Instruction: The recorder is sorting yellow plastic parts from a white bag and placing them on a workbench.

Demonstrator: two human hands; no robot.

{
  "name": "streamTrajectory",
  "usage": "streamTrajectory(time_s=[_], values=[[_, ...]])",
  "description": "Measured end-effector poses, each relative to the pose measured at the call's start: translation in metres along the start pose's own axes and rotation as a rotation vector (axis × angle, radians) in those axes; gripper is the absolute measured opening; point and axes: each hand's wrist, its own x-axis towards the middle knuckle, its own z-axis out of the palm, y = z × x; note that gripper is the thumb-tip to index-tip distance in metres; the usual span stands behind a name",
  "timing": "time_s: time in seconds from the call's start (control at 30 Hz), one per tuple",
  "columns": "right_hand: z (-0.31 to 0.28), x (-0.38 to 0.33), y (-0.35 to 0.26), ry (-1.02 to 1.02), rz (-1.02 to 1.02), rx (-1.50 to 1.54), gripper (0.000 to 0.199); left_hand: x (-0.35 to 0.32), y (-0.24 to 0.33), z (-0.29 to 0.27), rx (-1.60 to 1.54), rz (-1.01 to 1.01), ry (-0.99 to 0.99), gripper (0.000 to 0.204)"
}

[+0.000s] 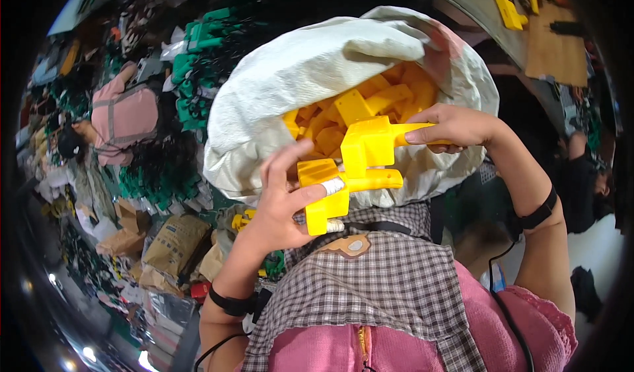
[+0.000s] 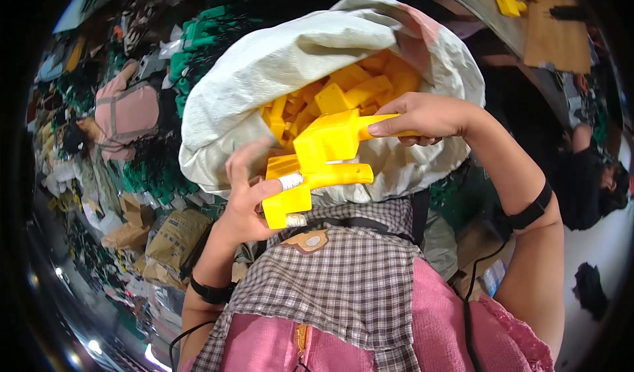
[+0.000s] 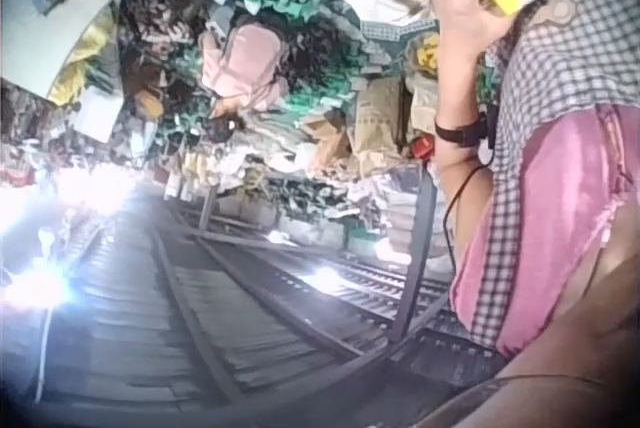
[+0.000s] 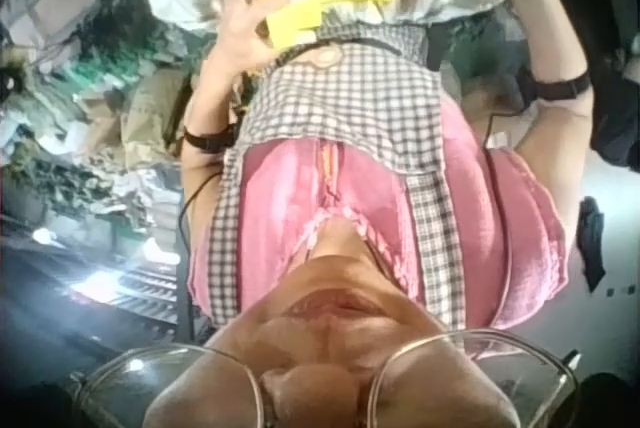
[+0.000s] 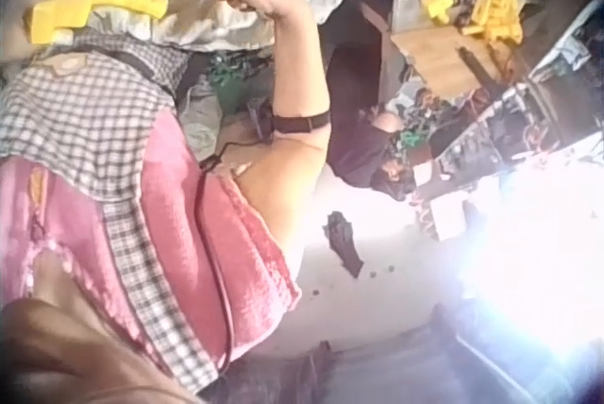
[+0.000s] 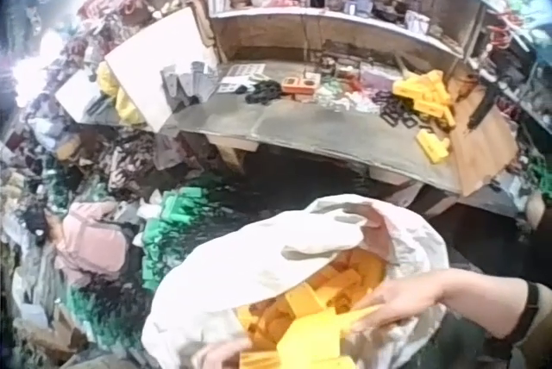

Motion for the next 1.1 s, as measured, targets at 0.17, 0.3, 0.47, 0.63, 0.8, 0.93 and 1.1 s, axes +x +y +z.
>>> streamTrajectory(time_s=[0.17, 0.3, 0.47, 0.63, 0.8, 0.93, 1.1], values=[[0.017, -0.027, 0.004, -0.083, -0.057, 0.194, 0.057, 0.04, 0.014, 0.003, -0.004, 0.153, -0.227, 0.054], [0.018, -0.031, 0.007, -0.117, -0.08, 0.246, 0.055, 0.055, 0.024, 0.01, -0.265, 0.231, -0.174, 0.061], [0.026, -0.032, 0.021, -0.115, -0.139, 0.304, 0.052, 0.053, 0.028, 0.018, -0.216, 0.265, -0.16, 0.064], [0.028, -0.034, 0.025, -0.105, -0.145, 0.321, 0.051, 0.054, 0.027, 0.023, -0.203, 0.287, -0.156, 0.068], [0.026, -0.033, 0.021, -0.087, -0.203, 0.291, 0.052, 0.055, 0.029, 0.02, -0.189, 0.293, -0.118, 0.067], [0.022, -0.014, 0.022, -0.127, -0.241, 0.293, 0.054, 0.048, 0.032, -0.005, -0.087, 0.25, -0.11, 0.066], [0.015, 0.029, 0.038, 0.455, -0.344, -0.088, 0.046, -0.08, 0.02, -0.109, -0.075, -0.559, -0.209, 0.065]])
